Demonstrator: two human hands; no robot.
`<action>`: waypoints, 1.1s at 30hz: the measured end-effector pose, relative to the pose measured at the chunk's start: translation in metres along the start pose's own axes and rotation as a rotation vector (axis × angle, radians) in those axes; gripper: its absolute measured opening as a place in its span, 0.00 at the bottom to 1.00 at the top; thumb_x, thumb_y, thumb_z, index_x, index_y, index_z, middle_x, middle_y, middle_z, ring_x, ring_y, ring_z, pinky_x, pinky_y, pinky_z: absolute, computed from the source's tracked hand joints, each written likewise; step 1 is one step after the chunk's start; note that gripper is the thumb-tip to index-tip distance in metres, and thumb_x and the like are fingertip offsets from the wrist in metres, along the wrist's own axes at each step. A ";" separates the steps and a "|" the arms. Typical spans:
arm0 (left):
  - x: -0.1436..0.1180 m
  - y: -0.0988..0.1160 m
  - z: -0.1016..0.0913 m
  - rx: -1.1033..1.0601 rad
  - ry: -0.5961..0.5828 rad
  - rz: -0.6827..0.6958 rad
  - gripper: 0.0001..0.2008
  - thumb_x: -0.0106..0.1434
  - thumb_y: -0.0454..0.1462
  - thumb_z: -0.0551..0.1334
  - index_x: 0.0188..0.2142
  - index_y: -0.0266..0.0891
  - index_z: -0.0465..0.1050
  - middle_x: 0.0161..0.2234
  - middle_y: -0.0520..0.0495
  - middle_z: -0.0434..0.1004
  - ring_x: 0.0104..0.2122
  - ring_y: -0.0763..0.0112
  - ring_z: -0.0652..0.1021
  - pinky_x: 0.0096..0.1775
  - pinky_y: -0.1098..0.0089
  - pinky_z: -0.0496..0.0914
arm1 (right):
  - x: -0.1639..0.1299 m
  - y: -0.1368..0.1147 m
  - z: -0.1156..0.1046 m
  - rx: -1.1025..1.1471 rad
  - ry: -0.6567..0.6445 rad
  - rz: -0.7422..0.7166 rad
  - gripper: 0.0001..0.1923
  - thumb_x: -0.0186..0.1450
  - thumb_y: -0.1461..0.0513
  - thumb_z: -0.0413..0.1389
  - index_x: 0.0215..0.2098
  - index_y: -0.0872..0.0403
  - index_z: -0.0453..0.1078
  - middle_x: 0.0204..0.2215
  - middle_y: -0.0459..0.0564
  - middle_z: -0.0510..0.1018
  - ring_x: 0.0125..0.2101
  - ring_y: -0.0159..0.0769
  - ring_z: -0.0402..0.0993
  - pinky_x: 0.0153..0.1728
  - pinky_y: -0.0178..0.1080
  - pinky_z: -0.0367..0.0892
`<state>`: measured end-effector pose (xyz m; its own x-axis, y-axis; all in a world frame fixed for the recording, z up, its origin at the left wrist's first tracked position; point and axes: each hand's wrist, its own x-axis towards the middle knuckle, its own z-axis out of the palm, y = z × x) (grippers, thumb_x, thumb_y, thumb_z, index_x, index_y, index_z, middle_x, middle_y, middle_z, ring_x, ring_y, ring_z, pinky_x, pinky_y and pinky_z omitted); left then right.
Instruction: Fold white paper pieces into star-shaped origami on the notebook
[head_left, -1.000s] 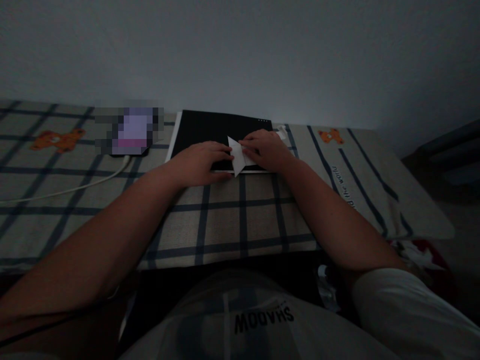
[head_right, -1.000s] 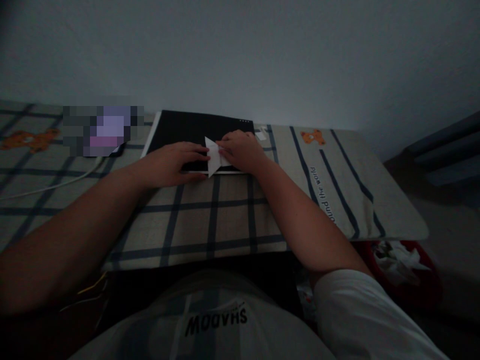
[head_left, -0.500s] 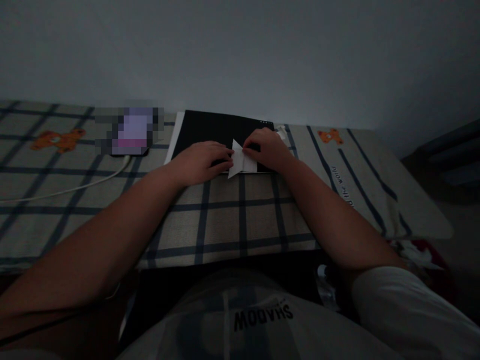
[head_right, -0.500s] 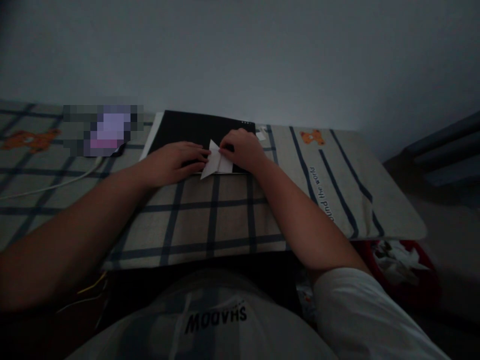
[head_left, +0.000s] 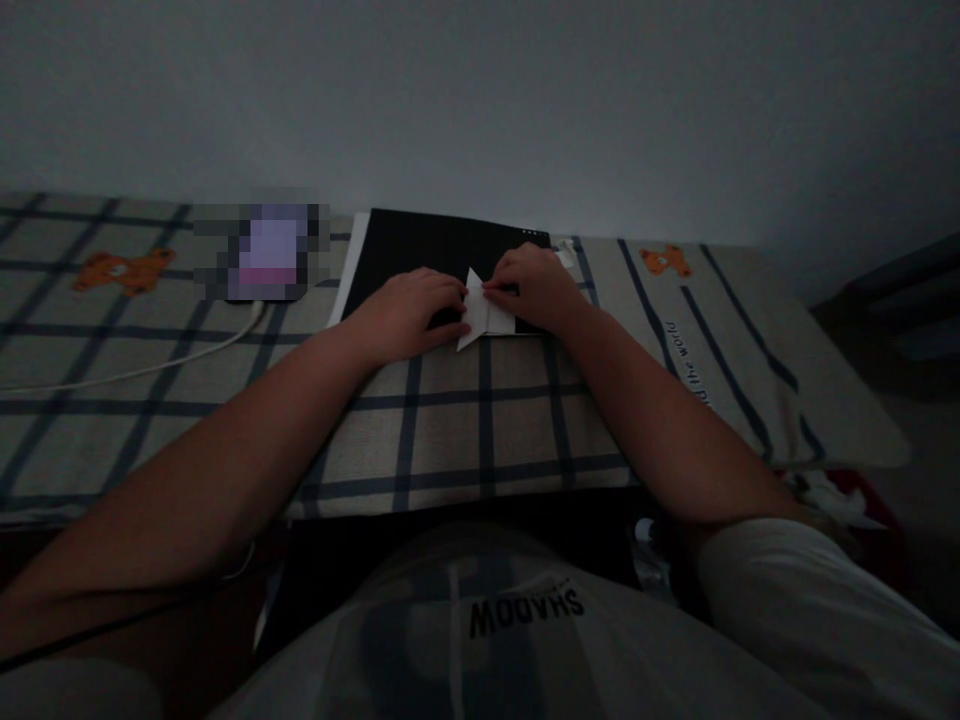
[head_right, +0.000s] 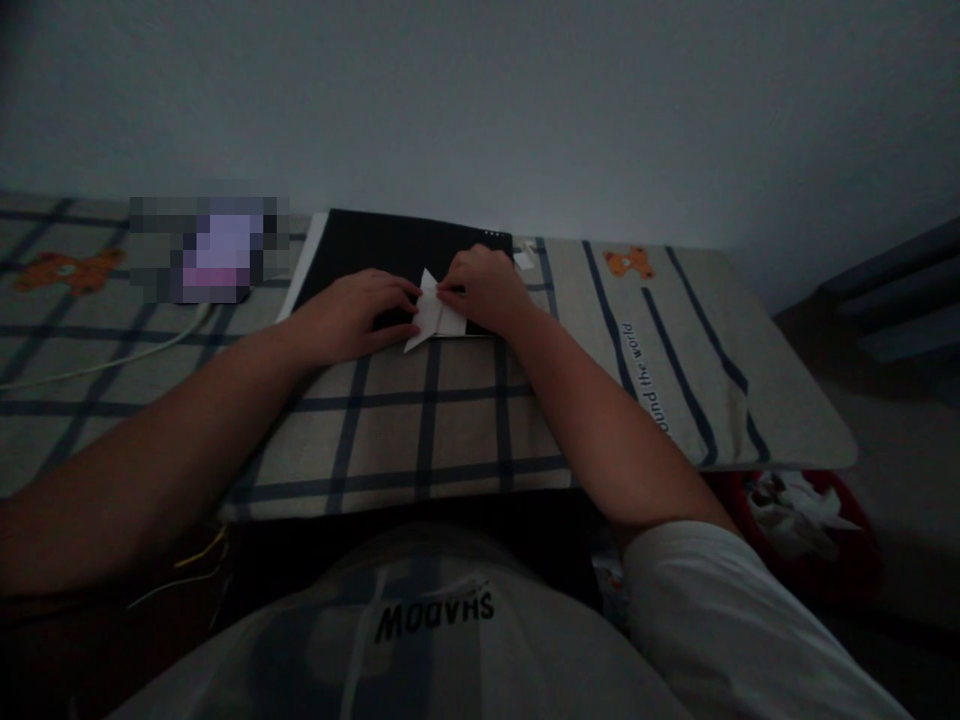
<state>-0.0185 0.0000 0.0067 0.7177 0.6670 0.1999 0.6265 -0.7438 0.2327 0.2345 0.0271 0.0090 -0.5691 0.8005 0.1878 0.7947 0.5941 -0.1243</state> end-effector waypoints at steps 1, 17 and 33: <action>0.000 0.000 0.000 0.001 -0.003 0.000 0.19 0.72 0.50 0.60 0.48 0.40 0.82 0.59 0.37 0.82 0.60 0.46 0.79 0.62 0.48 0.71 | 0.000 -0.001 0.000 -0.001 -0.004 0.002 0.21 0.78 0.54 0.50 0.54 0.49 0.85 0.55 0.55 0.84 0.55 0.52 0.72 0.57 0.55 0.63; -0.004 0.005 -0.005 -0.046 0.067 0.137 0.20 0.75 0.48 0.58 0.51 0.42 0.86 0.55 0.38 0.85 0.55 0.51 0.82 0.59 0.51 0.74 | 0.003 -0.003 0.007 -0.026 0.048 0.108 0.12 0.74 0.56 0.57 0.43 0.52 0.81 0.48 0.58 0.83 0.51 0.52 0.73 0.49 0.50 0.64; -0.005 -0.002 -0.007 0.079 0.077 0.023 0.17 0.73 0.40 0.59 0.49 0.46 0.88 0.53 0.42 0.87 0.54 0.50 0.81 0.56 0.49 0.72 | -0.001 -0.004 0.009 0.062 0.081 0.073 0.18 0.73 0.59 0.54 0.53 0.52 0.84 0.54 0.58 0.82 0.55 0.52 0.71 0.56 0.52 0.64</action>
<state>-0.0257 -0.0012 0.0121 0.7090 0.6484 0.2775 0.6340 -0.7583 0.1518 0.2301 0.0249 0.0007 -0.4897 0.8342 0.2536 0.8173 0.5405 -0.1996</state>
